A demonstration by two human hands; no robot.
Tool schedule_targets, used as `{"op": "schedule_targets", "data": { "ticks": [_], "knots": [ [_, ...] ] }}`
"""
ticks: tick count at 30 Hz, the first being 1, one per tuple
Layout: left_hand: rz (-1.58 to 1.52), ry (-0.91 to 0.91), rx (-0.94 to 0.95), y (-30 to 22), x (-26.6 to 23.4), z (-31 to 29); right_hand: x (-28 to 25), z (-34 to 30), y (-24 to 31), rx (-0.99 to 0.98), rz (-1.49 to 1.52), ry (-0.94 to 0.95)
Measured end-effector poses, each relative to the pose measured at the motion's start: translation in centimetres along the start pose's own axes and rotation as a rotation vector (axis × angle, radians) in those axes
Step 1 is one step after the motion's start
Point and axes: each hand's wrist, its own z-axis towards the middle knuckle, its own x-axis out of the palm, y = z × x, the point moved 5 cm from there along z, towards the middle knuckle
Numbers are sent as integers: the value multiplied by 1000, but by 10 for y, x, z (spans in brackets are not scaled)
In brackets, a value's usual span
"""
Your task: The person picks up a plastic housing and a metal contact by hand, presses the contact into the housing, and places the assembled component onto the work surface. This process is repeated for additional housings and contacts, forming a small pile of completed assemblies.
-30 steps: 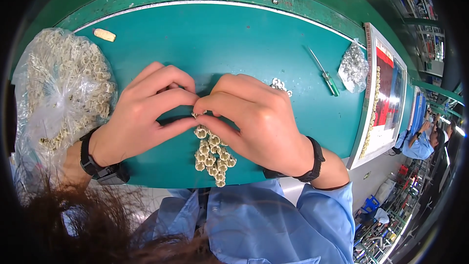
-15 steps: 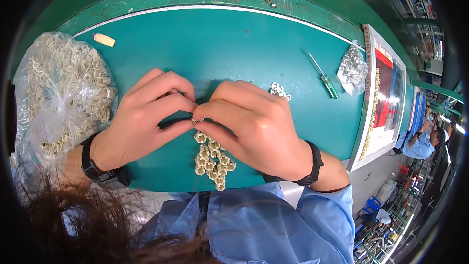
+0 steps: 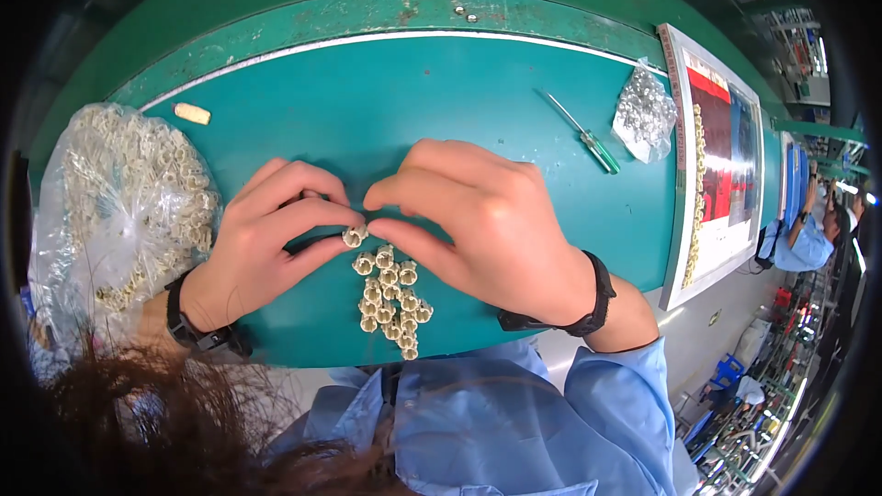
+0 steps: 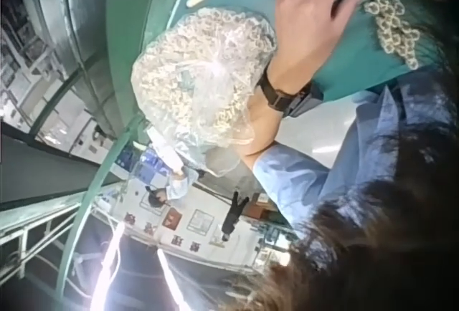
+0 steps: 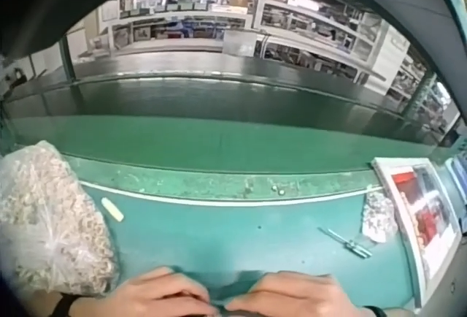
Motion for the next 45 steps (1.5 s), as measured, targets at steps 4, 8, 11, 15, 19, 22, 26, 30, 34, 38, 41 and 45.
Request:
{"op": "schedule_targets", "data": {
  "ticks": [4,8,11,15,19,22,26,30,34,38,41,45],
  "knots": [
    [30,28,2,-4,-2,6,9,-4,-4,-117,50,9],
    [31,14,13,-5,-4,7,16,-5,2,-138,34,20],
    [-2,22,-40,-7,-6,7,15,-5,0,-133,18,25],
    [34,5,-74,-6,-9,9,9,-5,-8,-168,60,-47],
    [270,-47,127,-17,-11,15,-9,-6,-19,-109,23,-65],
    [378,-48,193,-23,-11,17,-8,-9,-27,-61,-34,-28],
    [421,-32,216,-25,-10,13,2,-10,-29,-41,-102,43],
    [397,-50,198,-22,-11,10,8,-9,-25,-44,-125,73],
    [346,-29,88,-14,-13,8,16,-7,-21,-81,-127,81],
    [337,-46,66,-12,-12,7,26,-3,-18,-143,-120,85],
    [342,-48,52,-15,-11,9,30,-2,-18,-162,-108,87],
    [234,-51,57,-12,-15,6,30,-1,-22,-139,-81,114]
  ]
}}
